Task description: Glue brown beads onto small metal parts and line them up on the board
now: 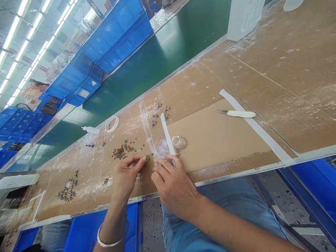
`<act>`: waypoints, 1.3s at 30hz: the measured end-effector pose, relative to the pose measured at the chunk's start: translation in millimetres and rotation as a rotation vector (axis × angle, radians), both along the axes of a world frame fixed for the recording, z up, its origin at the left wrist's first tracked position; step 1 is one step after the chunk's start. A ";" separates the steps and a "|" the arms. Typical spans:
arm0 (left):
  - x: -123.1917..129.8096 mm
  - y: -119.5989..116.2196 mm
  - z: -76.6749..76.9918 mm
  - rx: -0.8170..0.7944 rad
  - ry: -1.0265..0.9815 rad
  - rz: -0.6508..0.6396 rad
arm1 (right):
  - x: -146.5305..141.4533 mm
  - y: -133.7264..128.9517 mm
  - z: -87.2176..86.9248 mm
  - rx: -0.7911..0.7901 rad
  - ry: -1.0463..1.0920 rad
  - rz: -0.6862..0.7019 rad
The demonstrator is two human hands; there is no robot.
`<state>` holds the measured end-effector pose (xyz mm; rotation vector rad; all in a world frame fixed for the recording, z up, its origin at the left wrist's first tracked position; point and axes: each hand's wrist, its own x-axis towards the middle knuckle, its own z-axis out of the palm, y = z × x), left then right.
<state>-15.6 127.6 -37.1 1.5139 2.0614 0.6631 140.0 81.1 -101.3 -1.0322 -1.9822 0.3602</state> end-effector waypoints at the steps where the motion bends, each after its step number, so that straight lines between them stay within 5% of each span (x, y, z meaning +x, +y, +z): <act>1: 0.3 0.2 0.4 -0.005 0.001 -0.001 | -0.1 0.0 0.1 0.001 0.001 -0.002; 10: 1.4 0.1 -2.1 -0.016 0.086 -0.026 | 0.1 -0.2 0.2 -0.015 0.007 0.004; 22: 18.0 2.0 -0.8 0.056 0.582 -0.202 | 1.1 -0.4 -0.3 -0.026 0.020 0.005; 31: 9.0 -40.0 18.0 0.064 -0.251 0.057 | 5.8 5.2 13.7 -0.143 0.438 0.025; 39: 13.2 -70.5 26.7 0.176 -0.364 0.143 | 7.3 3.4 28.4 -0.358 0.612 0.175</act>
